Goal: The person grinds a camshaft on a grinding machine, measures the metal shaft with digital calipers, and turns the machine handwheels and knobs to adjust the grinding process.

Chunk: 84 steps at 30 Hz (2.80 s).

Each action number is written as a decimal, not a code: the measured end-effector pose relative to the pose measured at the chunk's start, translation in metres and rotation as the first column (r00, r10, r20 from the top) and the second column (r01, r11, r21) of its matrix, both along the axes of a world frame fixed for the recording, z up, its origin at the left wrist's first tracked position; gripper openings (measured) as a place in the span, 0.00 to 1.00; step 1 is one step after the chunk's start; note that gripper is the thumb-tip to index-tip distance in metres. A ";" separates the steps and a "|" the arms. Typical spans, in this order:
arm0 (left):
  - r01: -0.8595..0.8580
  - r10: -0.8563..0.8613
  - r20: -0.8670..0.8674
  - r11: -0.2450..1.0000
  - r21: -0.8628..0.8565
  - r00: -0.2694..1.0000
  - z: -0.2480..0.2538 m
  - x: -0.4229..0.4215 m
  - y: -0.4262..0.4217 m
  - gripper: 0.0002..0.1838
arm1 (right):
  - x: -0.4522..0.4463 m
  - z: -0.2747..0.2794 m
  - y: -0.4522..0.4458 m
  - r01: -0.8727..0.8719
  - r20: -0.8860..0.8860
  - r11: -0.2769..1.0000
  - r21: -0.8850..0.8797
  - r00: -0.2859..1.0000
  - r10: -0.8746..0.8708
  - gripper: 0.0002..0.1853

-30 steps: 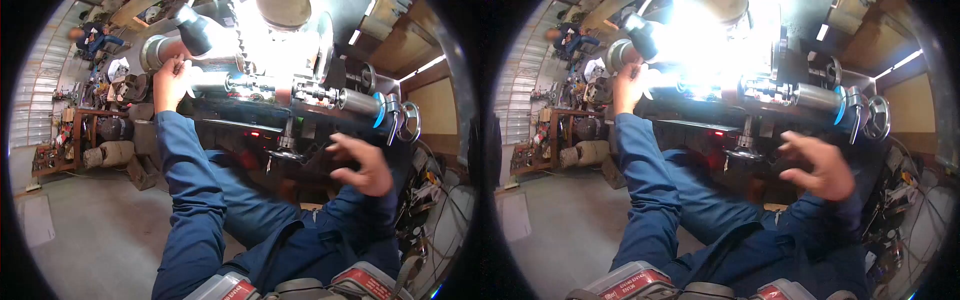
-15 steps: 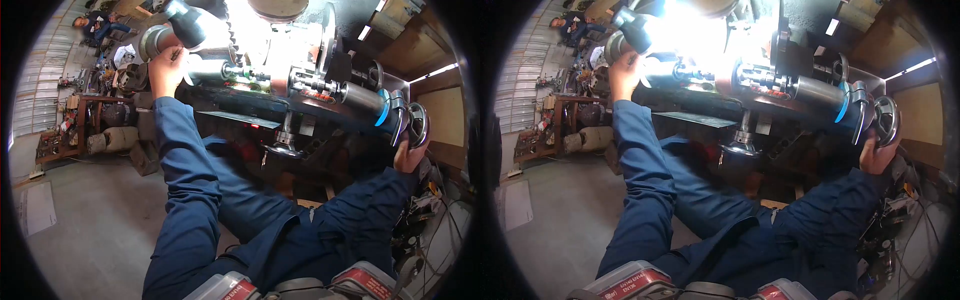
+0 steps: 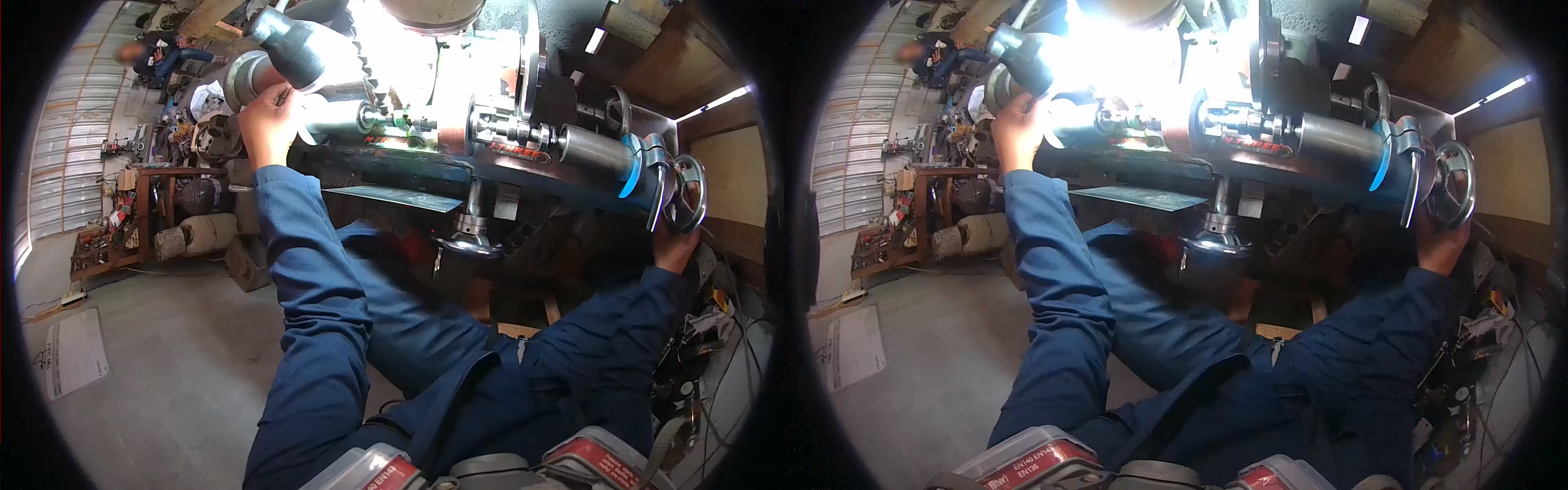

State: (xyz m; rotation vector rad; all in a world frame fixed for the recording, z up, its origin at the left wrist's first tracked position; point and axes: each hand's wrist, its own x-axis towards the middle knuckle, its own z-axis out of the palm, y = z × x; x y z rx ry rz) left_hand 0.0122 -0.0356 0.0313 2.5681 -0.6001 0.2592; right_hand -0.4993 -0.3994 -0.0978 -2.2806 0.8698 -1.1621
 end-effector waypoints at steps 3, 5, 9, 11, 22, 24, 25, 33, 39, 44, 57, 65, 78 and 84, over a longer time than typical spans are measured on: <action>-0.006 0.006 -0.008 1.000 -0.001 1.000 0.001 -0.002 -0.001 0.15 | -0.001 0.002 0.000 0.038 -0.063 0.999 -0.027 0.997 -0.040 0.26; 0.003 -0.004 0.030 1.000 0.008 1.000 -0.003 0.003 0.001 0.15 | 0.001 0.009 0.000 0.032 -0.104 0.998 -0.062 0.994 -0.039 0.25; 0.004 -0.004 0.042 1.000 0.006 0.999 -0.008 0.008 0.002 0.16 | 0.001 0.014 0.000 0.002 -0.108 0.997 -0.073 0.994 -0.010 0.24; -0.001 0.000 0.058 1.000 0.012 0.998 -0.007 0.006 0.001 0.16 | -0.002 0.010 0.001 0.010 -0.094 0.999 0.030 0.996 -0.007 0.24; 0.039 -0.037 0.058 0.999 -0.033 0.998 -0.011 0.013 0.003 0.15 | 0.010 0.030 0.009 -0.038 -0.185 0.988 -0.151 0.983 0.010 0.24; 0.034 -0.033 0.035 0.999 -0.022 0.999 -0.007 0.008 0.001 0.15 | 0.006 0.025 0.006 -0.055 -0.216 0.985 -0.165 0.976 0.018 0.26; 0.029 -0.028 0.024 0.999 -0.033 0.999 -0.006 0.006 0.000 0.15 | 0.002 0.020 0.004 -0.033 -0.216 0.992 -0.118 0.976 0.007 0.27; 0.211 -0.198 0.075 0.913 -0.349 0.977 -0.007 -0.006 0.010 0.16 | -0.005 0.019 0.025 0.063 -0.163 0.998 -0.005 0.985 -0.063 0.28; 0.188 -0.206 0.019 0.848 -0.495 0.978 -0.030 -0.012 0.027 0.20 | -0.007 0.006 0.031 0.135 -0.195 0.858 -0.495 0.945 -0.261 0.26; 0.199 -0.264 -0.031 0.793 -0.576 0.964 -0.035 -0.008 0.026 0.16 | 0.028 0.062 0.048 0.231 -0.148 0.909 -0.347 0.944 -0.296 0.24; 0.167 -0.279 -0.059 0.718 -0.676 0.959 -0.038 -0.008 0.028 0.16 | 0.047 0.117 0.009 0.196 -0.487 0.939 -0.281 0.815 -0.315 0.18; 0.142 -0.311 -0.092 0.653 -0.744 0.946 -0.039 -0.008 0.028 0.16 | 0.063 0.130 -0.049 0.007 -0.695 0.997 0.079 0.718 0.050 0.16; 0.122 -0.229 -0.066 0.715 -0.688 0.971 -0.044 0.001 0.029 0.15 | 0.092 0.098 -0.170 -0.391 -0.869 0.786 0.479 -0.087 0.487 0.10; 0.147 -0.240 -0.049 0.732 -0.665 0.970 -0.032 -0.007 0.027 0.16 | 0.118 0.094 -0.164 0.208 -0.838 0.829 0.519 -0.067 0.542 0.16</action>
